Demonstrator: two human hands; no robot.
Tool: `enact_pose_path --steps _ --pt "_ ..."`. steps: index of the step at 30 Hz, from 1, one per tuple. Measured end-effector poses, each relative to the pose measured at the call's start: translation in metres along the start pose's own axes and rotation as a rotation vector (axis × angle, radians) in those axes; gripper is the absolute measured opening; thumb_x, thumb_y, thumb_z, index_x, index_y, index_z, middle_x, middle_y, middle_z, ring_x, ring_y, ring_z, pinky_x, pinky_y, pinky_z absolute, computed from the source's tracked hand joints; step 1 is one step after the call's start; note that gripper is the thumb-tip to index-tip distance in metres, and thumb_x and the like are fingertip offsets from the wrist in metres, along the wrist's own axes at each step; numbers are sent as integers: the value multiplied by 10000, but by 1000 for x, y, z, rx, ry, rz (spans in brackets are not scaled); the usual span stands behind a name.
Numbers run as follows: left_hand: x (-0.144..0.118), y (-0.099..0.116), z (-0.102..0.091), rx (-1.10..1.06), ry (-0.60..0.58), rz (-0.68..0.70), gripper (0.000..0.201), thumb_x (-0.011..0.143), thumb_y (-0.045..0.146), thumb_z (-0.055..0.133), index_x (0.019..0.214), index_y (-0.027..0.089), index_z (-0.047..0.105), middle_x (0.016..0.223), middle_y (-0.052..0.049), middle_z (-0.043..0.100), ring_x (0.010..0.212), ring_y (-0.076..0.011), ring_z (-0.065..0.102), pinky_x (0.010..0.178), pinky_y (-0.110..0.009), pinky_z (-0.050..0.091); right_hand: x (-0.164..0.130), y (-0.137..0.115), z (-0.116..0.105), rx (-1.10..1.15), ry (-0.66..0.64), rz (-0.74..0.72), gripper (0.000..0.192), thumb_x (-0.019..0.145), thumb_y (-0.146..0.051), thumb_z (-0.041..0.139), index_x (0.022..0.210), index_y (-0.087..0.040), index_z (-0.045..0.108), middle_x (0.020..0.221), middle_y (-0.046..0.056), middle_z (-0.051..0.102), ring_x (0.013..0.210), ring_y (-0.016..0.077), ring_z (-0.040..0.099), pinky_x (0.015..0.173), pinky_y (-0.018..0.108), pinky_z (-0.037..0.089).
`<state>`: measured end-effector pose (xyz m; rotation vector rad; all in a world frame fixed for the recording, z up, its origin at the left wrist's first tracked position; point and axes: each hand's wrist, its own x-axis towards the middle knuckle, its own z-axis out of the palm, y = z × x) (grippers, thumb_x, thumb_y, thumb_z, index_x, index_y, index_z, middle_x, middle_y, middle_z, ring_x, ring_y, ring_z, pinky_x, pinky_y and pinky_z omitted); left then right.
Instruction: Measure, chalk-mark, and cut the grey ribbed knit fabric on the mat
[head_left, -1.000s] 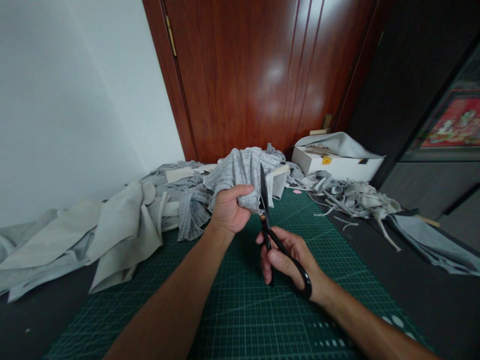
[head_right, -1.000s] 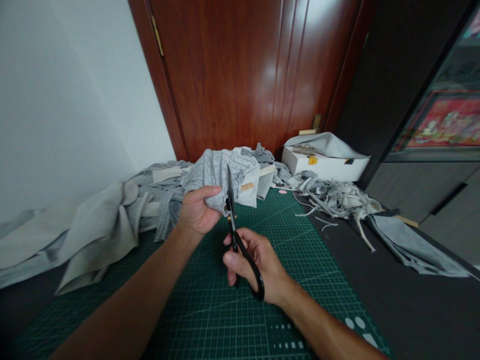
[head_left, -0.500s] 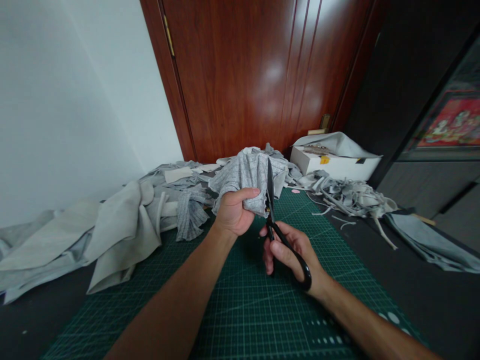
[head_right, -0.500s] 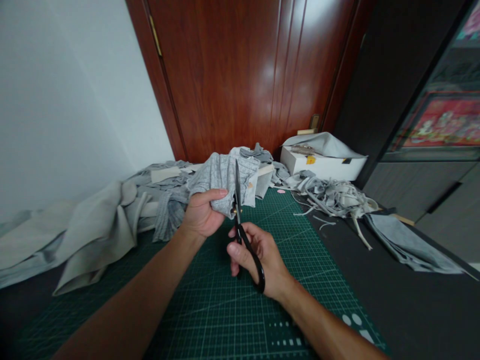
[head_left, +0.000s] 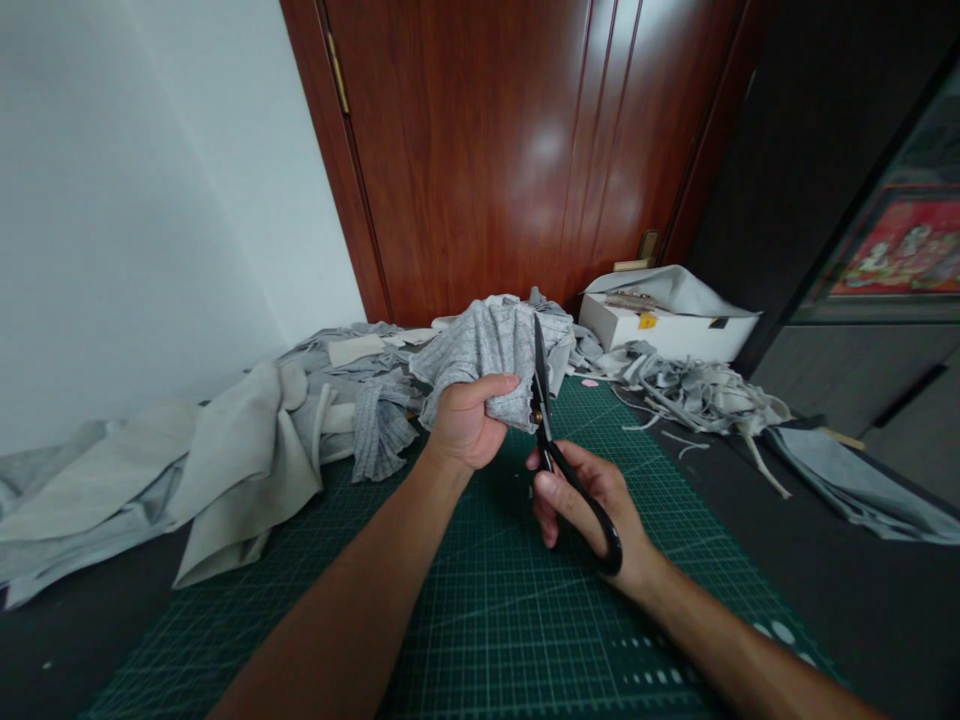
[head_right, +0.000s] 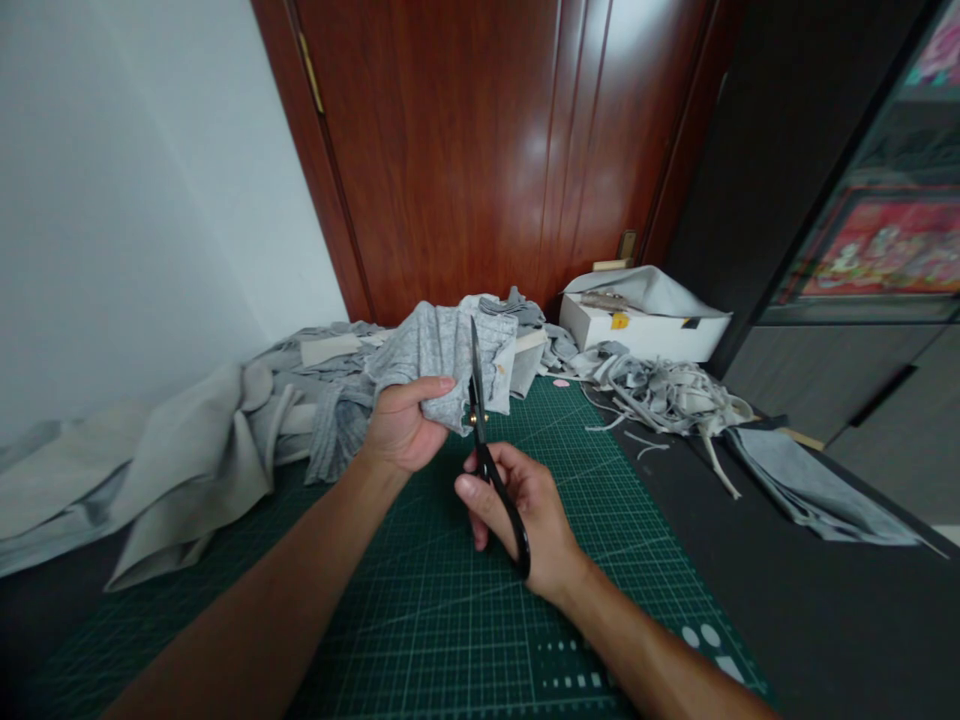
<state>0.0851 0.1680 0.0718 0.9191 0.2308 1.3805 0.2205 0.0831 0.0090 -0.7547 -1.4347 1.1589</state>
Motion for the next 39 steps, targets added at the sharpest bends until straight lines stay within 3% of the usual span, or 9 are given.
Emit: enact_pose_path --steps 19,39 --pt "-1 2 1 3 28 20 705 617 35 786 1303 183 718 1143 -90 821 1204 -373 734 1119 -532 527 1 0 3 -31 67 75 417 830 -537 839 929 -213 596 484 -100 524 378 104 465 410 221 370" --pt "-2 3 2 20 52 -32 647 593 64 780 1233 156 745 1067 -102 831 1158 -403 750 1088 -564 543 1 1 4 -74 64 82 426 840 -549 842 955 -213 606 484 -107 524 367 99 462 397 211 370"
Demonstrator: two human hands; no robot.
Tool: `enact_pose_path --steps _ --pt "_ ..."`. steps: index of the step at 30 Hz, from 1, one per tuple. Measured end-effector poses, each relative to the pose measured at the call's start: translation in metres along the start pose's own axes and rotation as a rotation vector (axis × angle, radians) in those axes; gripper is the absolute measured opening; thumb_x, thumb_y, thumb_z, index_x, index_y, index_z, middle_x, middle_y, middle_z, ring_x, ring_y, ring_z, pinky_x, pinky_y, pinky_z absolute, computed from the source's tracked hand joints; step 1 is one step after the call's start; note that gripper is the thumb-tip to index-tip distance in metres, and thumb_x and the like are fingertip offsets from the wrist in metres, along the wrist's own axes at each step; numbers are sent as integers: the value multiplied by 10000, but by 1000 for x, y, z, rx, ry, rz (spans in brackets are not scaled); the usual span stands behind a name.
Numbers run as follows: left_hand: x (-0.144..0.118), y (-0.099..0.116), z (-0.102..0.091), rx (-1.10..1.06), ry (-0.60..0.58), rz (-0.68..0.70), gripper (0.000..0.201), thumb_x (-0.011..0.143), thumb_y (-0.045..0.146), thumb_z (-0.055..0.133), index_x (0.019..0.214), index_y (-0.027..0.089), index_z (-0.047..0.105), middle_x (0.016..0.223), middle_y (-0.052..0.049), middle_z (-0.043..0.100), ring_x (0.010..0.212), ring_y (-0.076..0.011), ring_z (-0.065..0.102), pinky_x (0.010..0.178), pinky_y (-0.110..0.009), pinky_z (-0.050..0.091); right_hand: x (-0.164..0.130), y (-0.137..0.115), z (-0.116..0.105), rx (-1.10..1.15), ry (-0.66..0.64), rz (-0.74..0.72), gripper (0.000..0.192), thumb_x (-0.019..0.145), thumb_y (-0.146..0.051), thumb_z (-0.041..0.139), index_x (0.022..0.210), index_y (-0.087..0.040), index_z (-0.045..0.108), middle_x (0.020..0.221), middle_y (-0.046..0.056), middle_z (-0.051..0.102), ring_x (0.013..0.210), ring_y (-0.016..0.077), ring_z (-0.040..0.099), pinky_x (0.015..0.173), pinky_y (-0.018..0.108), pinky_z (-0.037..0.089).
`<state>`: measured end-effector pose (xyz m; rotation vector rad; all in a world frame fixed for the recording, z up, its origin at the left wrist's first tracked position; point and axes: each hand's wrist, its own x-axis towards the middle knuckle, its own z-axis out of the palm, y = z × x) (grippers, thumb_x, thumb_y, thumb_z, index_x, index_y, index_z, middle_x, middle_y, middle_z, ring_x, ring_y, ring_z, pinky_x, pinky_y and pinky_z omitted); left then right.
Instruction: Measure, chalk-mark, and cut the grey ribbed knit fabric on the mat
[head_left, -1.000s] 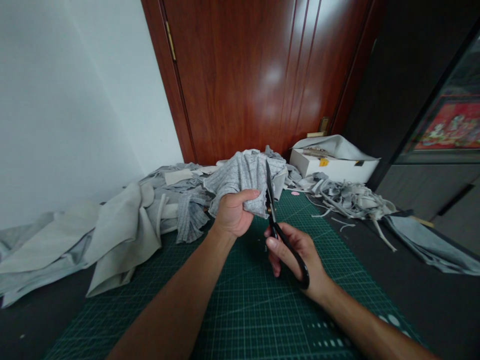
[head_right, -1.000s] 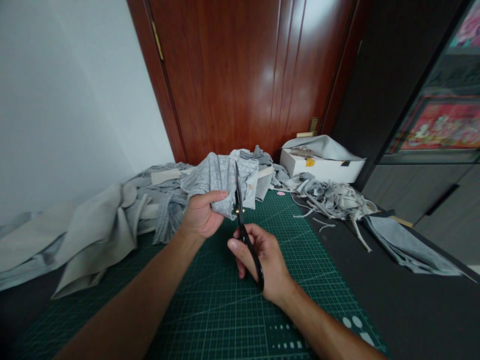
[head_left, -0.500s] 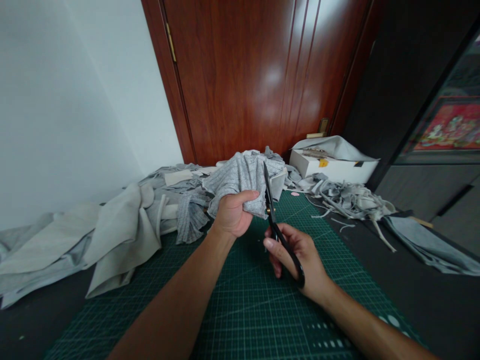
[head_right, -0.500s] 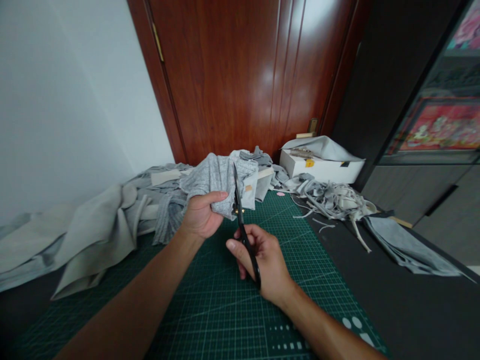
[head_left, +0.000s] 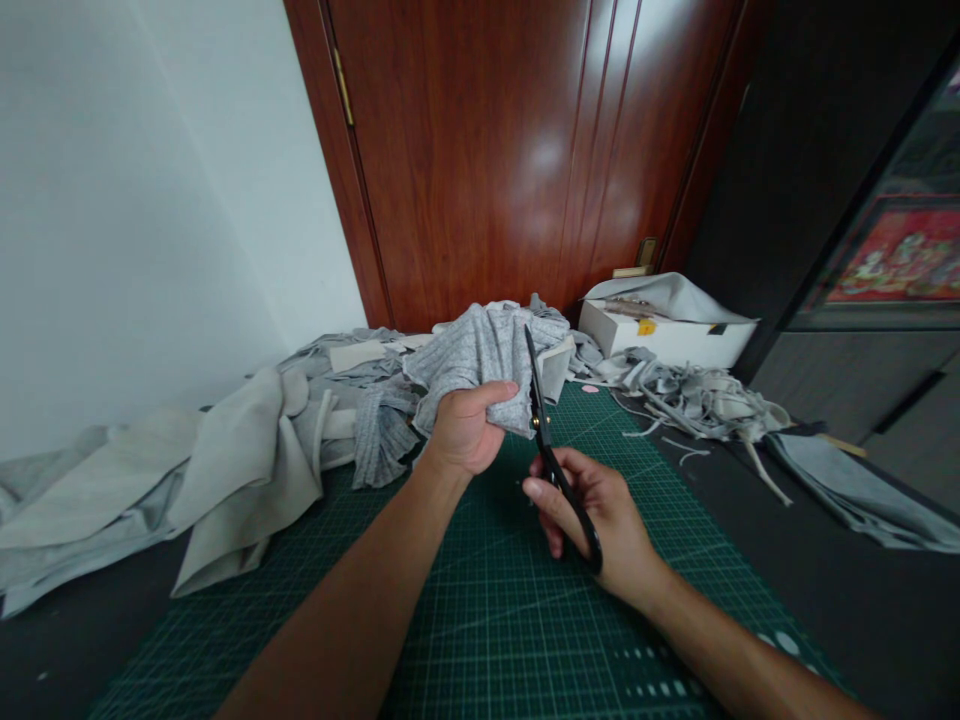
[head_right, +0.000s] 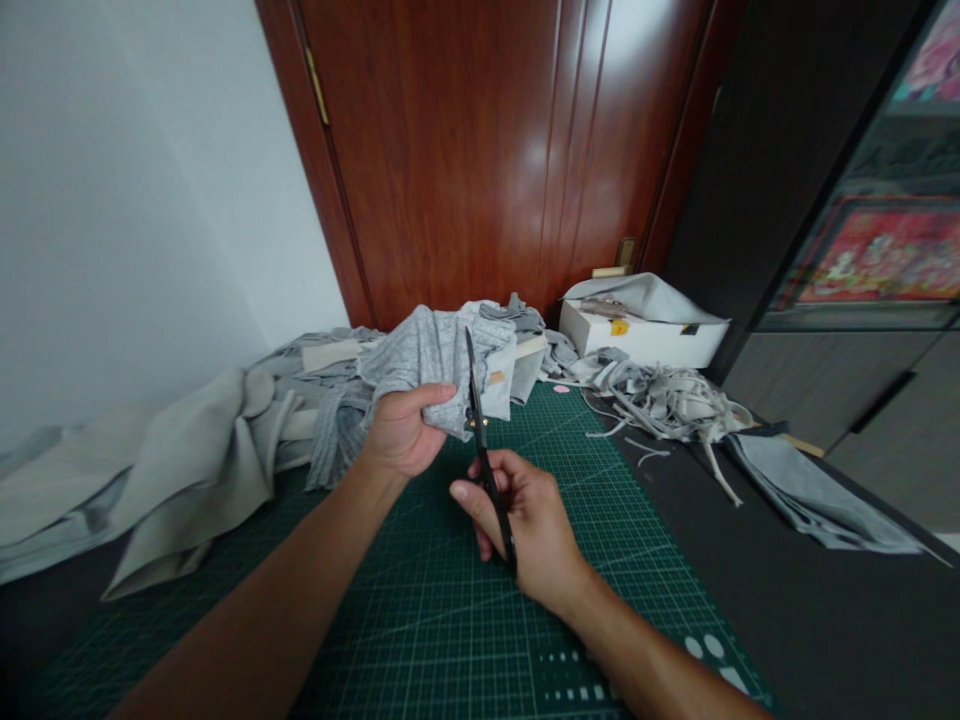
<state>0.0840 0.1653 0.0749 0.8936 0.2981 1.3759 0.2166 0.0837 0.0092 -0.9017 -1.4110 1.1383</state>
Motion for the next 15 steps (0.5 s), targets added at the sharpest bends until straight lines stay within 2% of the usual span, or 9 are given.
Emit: enact_pose_path --steps 8,15 --pt "1 -1 -1 -8 -7 4 640 611 61 784 1242 152 742 1063 -110 830 1147 -408 753 1076 -580 545 0 2 0 3 9 -15 414 837 -503 861 970 -200 612 486 -106 535 362 91 468 393 198 353" --pt "8 0 -5 -62 5 68 643 619 21 749 1243 175 741 1133 -87 823 1178 -347 747 1115 -507 521 2 4 0 7 9 23 417 828 -499 866 955 -195 611 494 -101 550 365 91 482 388 191 349"
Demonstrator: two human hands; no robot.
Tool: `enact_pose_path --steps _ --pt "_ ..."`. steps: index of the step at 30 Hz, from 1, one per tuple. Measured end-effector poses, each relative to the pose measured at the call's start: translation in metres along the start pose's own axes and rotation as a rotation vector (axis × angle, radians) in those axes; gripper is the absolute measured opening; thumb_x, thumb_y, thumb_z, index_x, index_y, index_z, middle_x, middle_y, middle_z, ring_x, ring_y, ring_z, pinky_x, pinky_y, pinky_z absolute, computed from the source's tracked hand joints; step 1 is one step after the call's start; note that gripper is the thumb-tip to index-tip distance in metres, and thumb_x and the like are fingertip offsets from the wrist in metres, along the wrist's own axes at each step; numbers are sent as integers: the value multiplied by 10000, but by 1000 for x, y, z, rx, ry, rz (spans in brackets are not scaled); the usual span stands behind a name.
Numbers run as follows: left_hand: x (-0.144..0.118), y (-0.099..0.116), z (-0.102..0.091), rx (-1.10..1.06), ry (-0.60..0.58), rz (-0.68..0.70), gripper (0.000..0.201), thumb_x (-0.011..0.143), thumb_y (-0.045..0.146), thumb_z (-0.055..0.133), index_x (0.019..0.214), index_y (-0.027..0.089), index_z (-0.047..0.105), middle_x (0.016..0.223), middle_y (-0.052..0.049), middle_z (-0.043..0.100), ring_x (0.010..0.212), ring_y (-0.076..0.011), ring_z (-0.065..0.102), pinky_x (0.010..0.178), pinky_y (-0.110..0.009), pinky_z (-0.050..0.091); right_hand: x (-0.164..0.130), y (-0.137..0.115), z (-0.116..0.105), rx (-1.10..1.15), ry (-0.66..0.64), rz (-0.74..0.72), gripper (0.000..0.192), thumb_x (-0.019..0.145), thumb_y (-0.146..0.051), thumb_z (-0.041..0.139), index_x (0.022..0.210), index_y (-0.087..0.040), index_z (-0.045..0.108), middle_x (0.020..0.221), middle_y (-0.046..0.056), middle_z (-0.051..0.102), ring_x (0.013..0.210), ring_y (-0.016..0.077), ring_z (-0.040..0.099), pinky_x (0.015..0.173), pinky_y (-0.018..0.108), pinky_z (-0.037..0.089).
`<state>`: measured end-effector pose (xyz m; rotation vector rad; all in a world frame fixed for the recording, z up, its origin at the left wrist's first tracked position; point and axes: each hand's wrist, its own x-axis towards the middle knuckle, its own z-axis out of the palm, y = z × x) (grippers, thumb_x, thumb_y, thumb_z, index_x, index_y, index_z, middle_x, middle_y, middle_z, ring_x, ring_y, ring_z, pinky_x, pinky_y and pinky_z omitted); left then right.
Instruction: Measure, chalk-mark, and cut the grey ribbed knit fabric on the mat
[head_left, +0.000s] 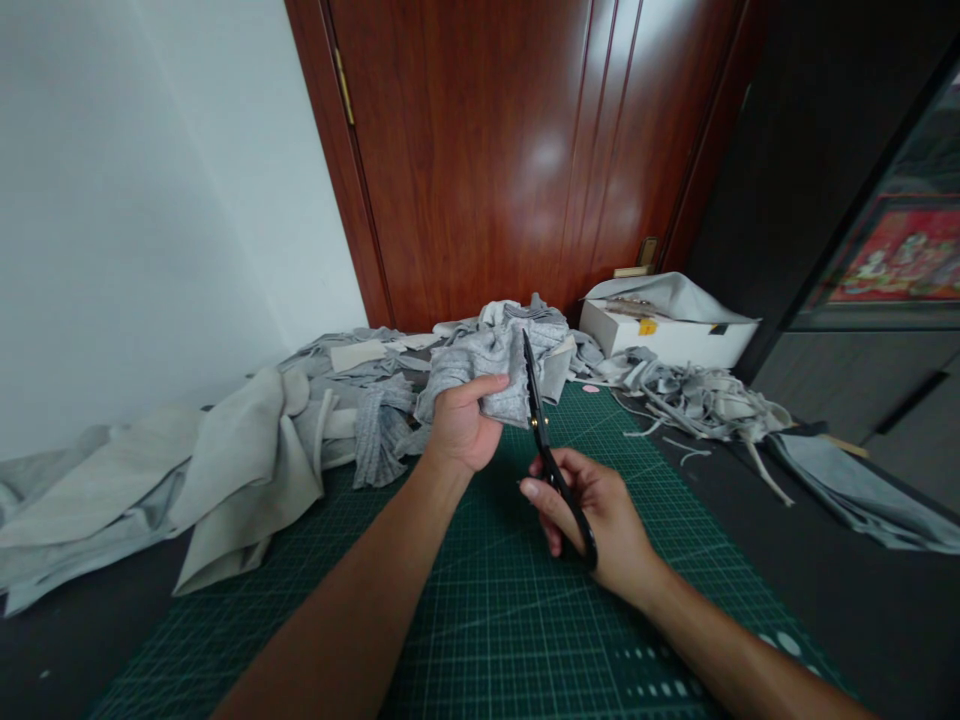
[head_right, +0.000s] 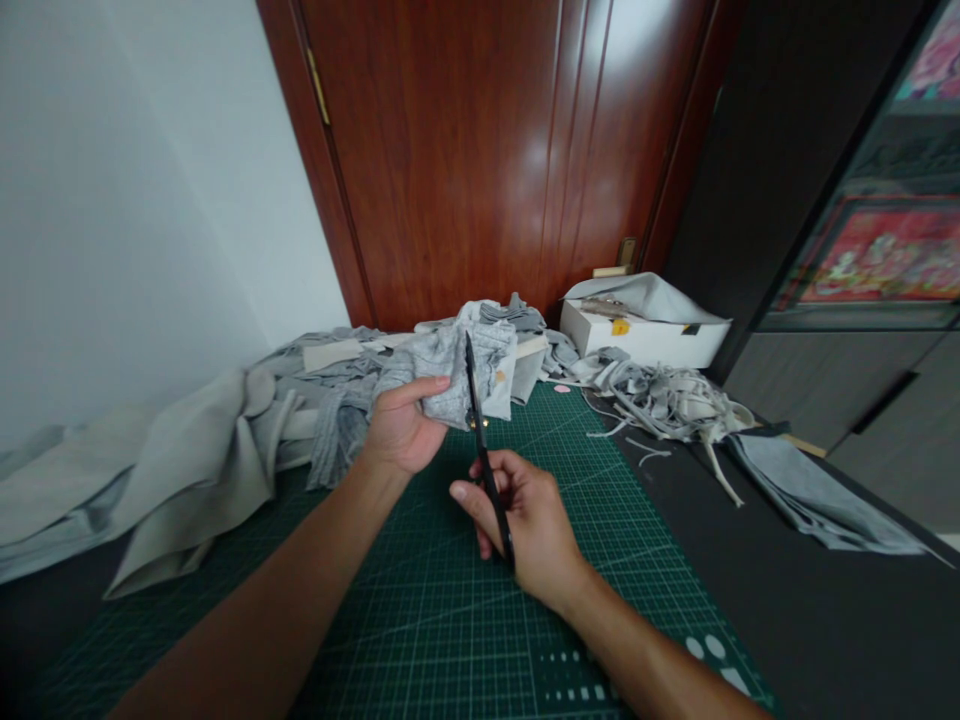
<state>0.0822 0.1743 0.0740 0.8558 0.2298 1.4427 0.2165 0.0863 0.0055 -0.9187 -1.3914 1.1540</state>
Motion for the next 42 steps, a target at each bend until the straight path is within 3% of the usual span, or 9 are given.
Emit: enact_pose_path --steps 3,6,10,15,21,26,33,42 --pt "4 2 -2 -50 22 20 546 639 36 756 1171 159 758 1111 -90 825 1202 -333 735 1113 -478 523 0 0 0 -20 -20 5 407 839 -495 854 964 -191 615 498 -100 555 372 89 484 394 189 358" --pt "8 3 -3 -109 64 39 319 749 131 799 1066 149 767 1080 -92 823 1192 -299 736 1085 -427 544 -1 2 1 -36 -52 6 395 861 -507 827 962 -189 614 497 -99 557 371 88 481 397 191 373" --pt "15 5 -4 -161 147 30 130 863 160 752 990 134 751 994 -77 810 975 -210 768 969 -337 590 -2 5 2 -34 -93 20 413 870 -534 814 955 -188 604 493 -110 539 361 81 468 388 187 360" --pt "18 15 -7 -128 198 43 171 735 -34 665 764 134 666 702 -2 681 565 -72 602 672 -184 546 -2 8 3 -8 -106 42 420 833 -490 866 949 -186 601 520 -115 541 364 72 475 383 177 361" --pt "13 26 -4 -72 153 18 231 604 -63 631 621 154 555 601 29 566 441 -29 434 511 -151 411 -2 8 1 -3 -143 34 404 834 -464 875 948 -179 612 526 -110 542 367 73 478 385 178 369" --pt "10 24 -1 -12 139 21 214 564 -27 702 632 151 606 623 -4 648 514 -93 576 595 -217 499 -3 5 -2 39 -155 10 411 794 -413 916 948 -177 616 567 -95 566 402 76 506 403 179 394" --pt "10 23 -2 30 115 95 391 536 1 733 879 189 735 815 -3 771 893 -258 774 918 -391 586 -2 4 -5 52 -152 -33 395 810 -398 909 953 -181 612 558 -92 570 411 74 506 416 174 384" --pt "11 33 -7 53 70 99 435 572 6 690 962 186 757 925 -29 805 958 -281 778 948 -430 612 0 4 -10 4 -232 54 466 779 -473 917 972 -170 620 603 -69 596 450 99 555 440 201 408"
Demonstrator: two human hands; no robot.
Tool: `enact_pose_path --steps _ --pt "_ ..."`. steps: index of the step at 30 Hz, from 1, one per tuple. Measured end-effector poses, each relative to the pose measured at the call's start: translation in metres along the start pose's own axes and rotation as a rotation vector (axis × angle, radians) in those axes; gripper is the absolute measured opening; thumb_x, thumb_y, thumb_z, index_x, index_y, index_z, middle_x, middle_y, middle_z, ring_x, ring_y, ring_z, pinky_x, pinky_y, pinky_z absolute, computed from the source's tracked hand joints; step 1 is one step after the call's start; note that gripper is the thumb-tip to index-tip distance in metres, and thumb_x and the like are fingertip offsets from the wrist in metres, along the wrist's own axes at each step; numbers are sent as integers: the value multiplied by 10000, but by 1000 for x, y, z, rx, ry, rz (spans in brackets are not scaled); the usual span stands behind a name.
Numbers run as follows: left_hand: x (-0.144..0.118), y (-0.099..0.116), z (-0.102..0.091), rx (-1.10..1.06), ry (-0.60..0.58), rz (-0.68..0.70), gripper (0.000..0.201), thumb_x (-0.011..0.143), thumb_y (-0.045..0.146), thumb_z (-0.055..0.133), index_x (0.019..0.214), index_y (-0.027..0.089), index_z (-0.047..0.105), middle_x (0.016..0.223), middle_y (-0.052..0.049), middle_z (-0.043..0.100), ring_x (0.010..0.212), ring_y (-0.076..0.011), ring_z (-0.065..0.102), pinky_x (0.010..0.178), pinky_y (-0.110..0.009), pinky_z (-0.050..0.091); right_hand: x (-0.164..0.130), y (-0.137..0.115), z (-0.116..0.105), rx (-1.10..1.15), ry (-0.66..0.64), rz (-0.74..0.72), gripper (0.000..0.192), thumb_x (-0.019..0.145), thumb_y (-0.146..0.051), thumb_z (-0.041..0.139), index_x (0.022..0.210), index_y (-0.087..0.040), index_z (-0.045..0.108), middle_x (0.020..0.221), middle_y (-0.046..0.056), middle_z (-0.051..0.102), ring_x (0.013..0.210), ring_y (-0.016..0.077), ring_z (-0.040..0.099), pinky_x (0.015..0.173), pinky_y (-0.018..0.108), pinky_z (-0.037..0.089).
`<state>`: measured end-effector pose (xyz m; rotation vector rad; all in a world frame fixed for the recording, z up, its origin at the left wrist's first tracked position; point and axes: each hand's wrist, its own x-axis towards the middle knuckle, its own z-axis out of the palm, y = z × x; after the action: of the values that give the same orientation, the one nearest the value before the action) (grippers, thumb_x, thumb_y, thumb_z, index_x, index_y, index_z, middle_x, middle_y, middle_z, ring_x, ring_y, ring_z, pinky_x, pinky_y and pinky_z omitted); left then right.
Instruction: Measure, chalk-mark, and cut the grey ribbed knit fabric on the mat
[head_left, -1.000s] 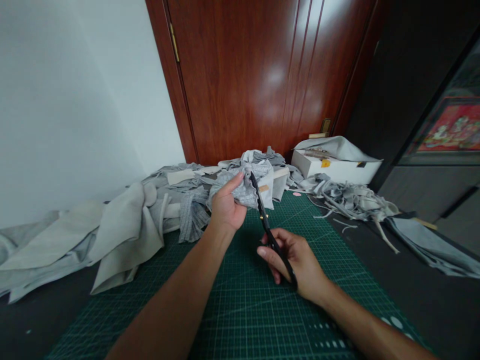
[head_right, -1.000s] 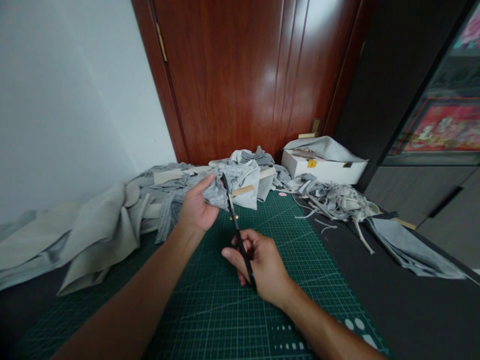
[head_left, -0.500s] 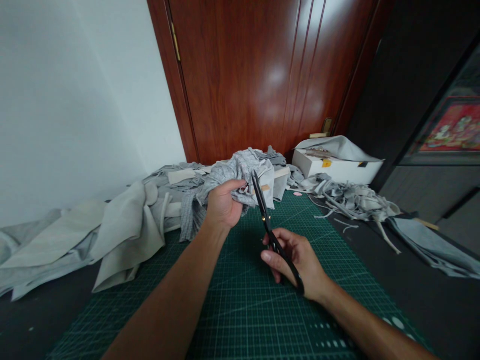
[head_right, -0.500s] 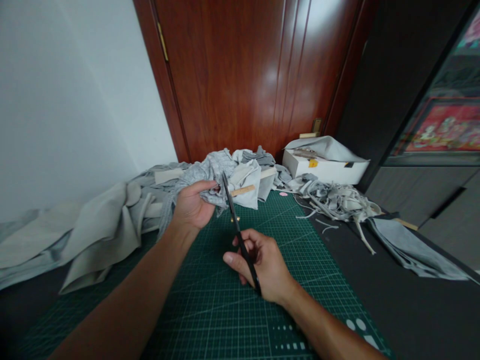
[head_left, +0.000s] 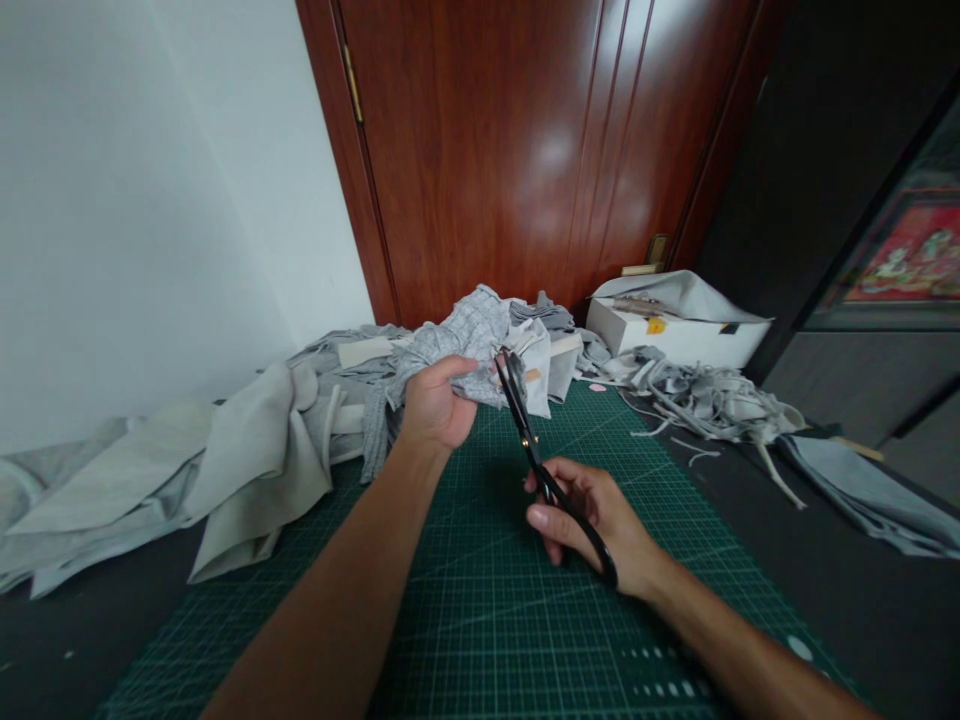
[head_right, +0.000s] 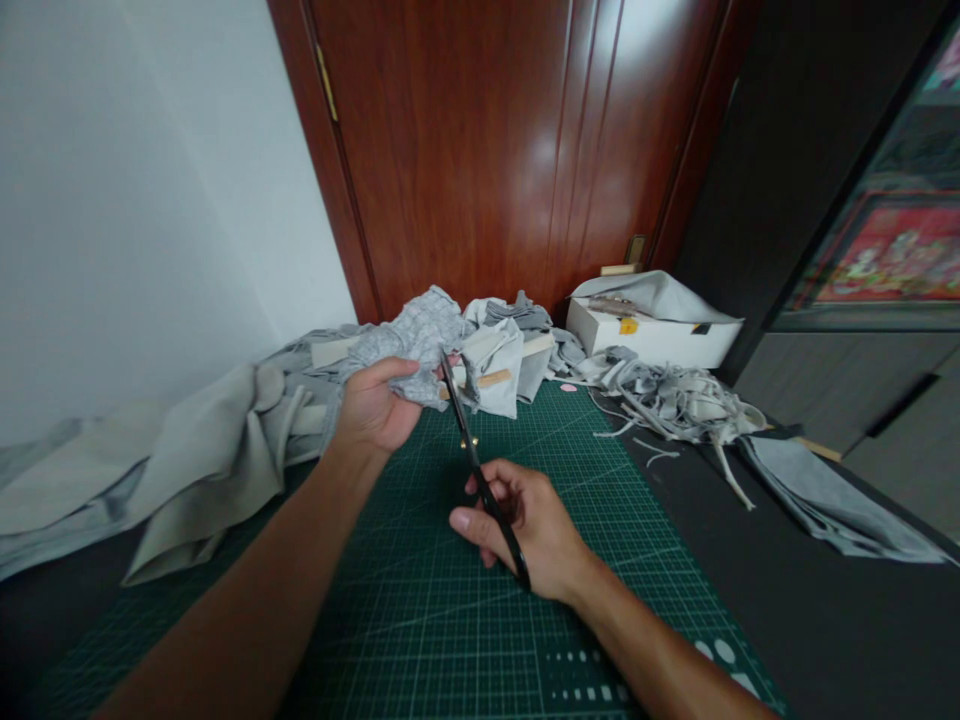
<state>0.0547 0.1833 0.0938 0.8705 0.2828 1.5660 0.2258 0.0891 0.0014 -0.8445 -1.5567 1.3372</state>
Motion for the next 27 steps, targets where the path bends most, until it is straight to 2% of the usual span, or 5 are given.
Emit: enact_pose_path --steps 4,10,20,27 --pt "-3 5 0 21 -38 -18 522 596 -4 661 1071 190 761 1010 -42 816 1092 -316 763 1012 -479 602 1 1 0 -5 -10 36 489 764 -493 921 972 -167 622 622 -69 590 453 96 551 439 204 409" --pt "-7 5 0 21 -129 -65 594 641 22 662 1206 191 740 1114 -67 817 1151 -336 752 1077 -523 567 0 -1 0 -38 32 7 476 781 -498 907 979 -173 621 614 -71 584 459 102 552 441 210 418" --pt "-11 4 -3 14 -161 -152 511 609 75 671 1101 187 757 1053 -112 816 1109 -392 757 958 -553 609 0 -1 -1 -25 77 -60 448 794 -487 904 984 -193 625 657 -56 595 488 114 558 465 234 444" --pt "-13 4 -3 36 -183 -132 549 592 86 670 1125 190 752 1059 -107 814 1117 -392 751 963 -564 608 -2 0 -3 -3 38 -122 432 808 -433 909 1020 -184 626 677 -52 603 511 106 557 489 224 440"
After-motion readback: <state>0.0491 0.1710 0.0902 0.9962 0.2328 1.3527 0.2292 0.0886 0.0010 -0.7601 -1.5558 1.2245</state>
